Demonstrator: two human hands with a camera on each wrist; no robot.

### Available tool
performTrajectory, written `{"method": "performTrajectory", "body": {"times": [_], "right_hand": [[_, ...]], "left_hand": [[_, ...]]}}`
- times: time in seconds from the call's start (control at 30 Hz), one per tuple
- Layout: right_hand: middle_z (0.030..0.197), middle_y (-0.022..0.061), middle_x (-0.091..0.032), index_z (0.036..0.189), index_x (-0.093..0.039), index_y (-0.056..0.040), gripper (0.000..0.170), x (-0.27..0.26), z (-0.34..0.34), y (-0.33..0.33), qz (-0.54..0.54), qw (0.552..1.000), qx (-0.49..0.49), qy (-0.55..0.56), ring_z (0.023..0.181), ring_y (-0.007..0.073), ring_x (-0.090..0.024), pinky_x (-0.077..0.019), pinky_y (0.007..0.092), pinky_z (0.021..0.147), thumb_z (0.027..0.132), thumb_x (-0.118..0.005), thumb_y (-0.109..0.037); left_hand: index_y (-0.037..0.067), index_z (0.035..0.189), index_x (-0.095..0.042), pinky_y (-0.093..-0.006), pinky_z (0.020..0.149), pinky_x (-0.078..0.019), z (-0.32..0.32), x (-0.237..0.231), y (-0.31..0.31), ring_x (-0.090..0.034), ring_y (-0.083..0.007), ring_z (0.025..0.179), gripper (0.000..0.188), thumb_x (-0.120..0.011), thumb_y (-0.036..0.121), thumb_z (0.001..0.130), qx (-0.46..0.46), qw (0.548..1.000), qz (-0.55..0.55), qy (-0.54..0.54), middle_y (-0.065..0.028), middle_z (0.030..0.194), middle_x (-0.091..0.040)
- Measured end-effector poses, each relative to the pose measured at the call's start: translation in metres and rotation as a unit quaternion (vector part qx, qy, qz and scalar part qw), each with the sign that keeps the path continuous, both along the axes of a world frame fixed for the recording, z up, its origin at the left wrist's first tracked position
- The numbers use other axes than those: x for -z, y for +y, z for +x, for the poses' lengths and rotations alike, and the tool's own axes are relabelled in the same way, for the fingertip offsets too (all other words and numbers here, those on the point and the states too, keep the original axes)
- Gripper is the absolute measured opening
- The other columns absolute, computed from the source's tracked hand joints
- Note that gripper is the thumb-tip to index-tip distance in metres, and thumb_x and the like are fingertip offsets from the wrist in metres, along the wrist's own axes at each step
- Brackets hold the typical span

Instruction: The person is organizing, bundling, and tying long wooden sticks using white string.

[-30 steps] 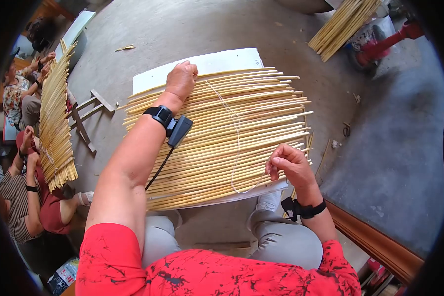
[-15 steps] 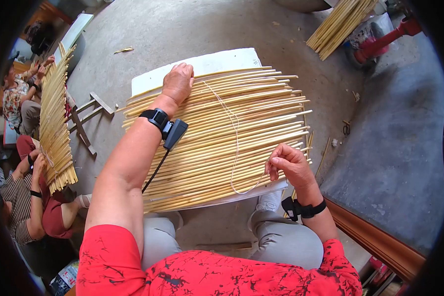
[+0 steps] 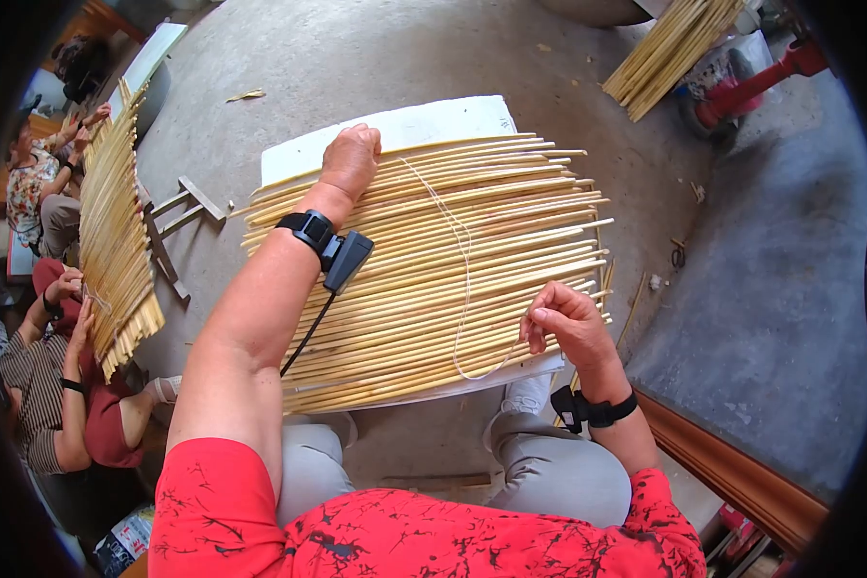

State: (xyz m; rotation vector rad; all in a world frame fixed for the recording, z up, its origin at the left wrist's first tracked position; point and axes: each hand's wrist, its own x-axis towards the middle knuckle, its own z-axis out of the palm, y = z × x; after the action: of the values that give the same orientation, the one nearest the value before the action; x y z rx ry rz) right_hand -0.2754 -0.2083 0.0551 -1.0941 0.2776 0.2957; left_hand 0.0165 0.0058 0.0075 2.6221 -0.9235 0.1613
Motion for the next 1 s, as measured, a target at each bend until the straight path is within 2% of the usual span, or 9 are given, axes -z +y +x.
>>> {"method": "performTrajectory", "body": {"times": [0.27,0.33,0.47,0.8,0.87,1.0], "right_hand": [[0.069,0.0107,-0.060,0.081,-0.051,-0.0020,0.008,0.004,-0.002,0.001,-0.020,1.000,0.010,0.002,0.054,0.0123,-0.055,-0.0470,0.0232,0.050,0.085,-0.053,-0.008],[0.065,0.0115,-0.058,0.080,-0.050,-0.0015,0.008,0.006,-0.003,0.005,-0.048,0.998,0.030,0.003,0.050,0.0142,-0.055,-0.0462,0.0220,0.044,0.085,-0.051,-0.008],[0.064,0.0118,-0.058,0.080,-0.051,-0.0017,0.008,0.006,-0.002,0.007,-0.036,0.999,0.026,-0.001,0.050,0.0138,-0.055,-0.0459,0.0218,0.043,0.085,-0.052,-0.008],[0.066,0.0130,-0.059,0.081,-0.051,-0.0014,0.009,0.007,-0.003,0.008,-0.034,0.999,0.034,-0.003,0.049,0.0135,-0.056,-0.0458,0.0209,0.043,0.085,-0.053,-0.009],[0.066,0.0132,-0.059,0.081,-0.051,-0.0013,0.009,0.007,-0.002,0.008,-0.030,0.999,0.030,-0.005,0.049,0.0133,-0.056,-0.0459,0.0209,0.043,0.085,-0.053,-0.009],[0.066,0.0133,-0.059,0.080,-0.051,-0.0014,0.010,0.008,-0.003,0.008,-0.029,0.999,0.034,-0.001,0.049,0.0132,-0.055,-0.0460,0.0210,0.043,0.085,-0.053,-0.010]], "left_hand": [[0.004,0.066,-0.062,-0.0372,0.069,-0.0474,0.005,0.014,0.008,-0.057,-0.0306,0.075,0.008,-0.055,0.000,0.069,0.035,0.999,-0.008,-0.033,-0.0128,0.074,-0.059],[0.004,0.065,-0.062,-0.0382,0.068,-0.0476,0.007,0.019,0.009,-0.056,-0.0316,0.074,0.007,-0.056,0.001,0.067,0.044,0.996,0.009,-0.077,-0.0134,0.073,-0.058],[0.004,0.069,-0.063,-0.0338,0.074,-0.0468,-0.004,0.005,0.004,-0.055,-0.0258,0.082,0.006,-0.057,0.002,0.071,-0.002,0.997,0.048,-0.054,-0.0094,0.078,-0.058],[0.006,0.069,-0.063,-0.0324,0.072,-0.0476,-0.002,0.008,0.005,-0.056,-0.0247,0.082,0.009,-0.057,0.000,0.071,-0.015,0.999,0.030,-0.021,-0.0085,0.078,-0.060],[0.007,0.077,-0.065,-0.0332,0.077,-0.0483,0.000,0.005,0.004,-0.056,-0.0258,0.088,0.014,-0.053,0.003,0.074,-0.017,0.997,0.075,0.026,-0.0092,0.085,-0.060],[0.007,0.077,-0.066,-0.0332,0.076,-0.0489,-0.001,0.005,0.004,-0.058,-0.0255,0.087,0.013,-0.054,0.003,0.074,-0.018,0.997,0.073,0.020,-0.0088,0.085,-0.061]]}}
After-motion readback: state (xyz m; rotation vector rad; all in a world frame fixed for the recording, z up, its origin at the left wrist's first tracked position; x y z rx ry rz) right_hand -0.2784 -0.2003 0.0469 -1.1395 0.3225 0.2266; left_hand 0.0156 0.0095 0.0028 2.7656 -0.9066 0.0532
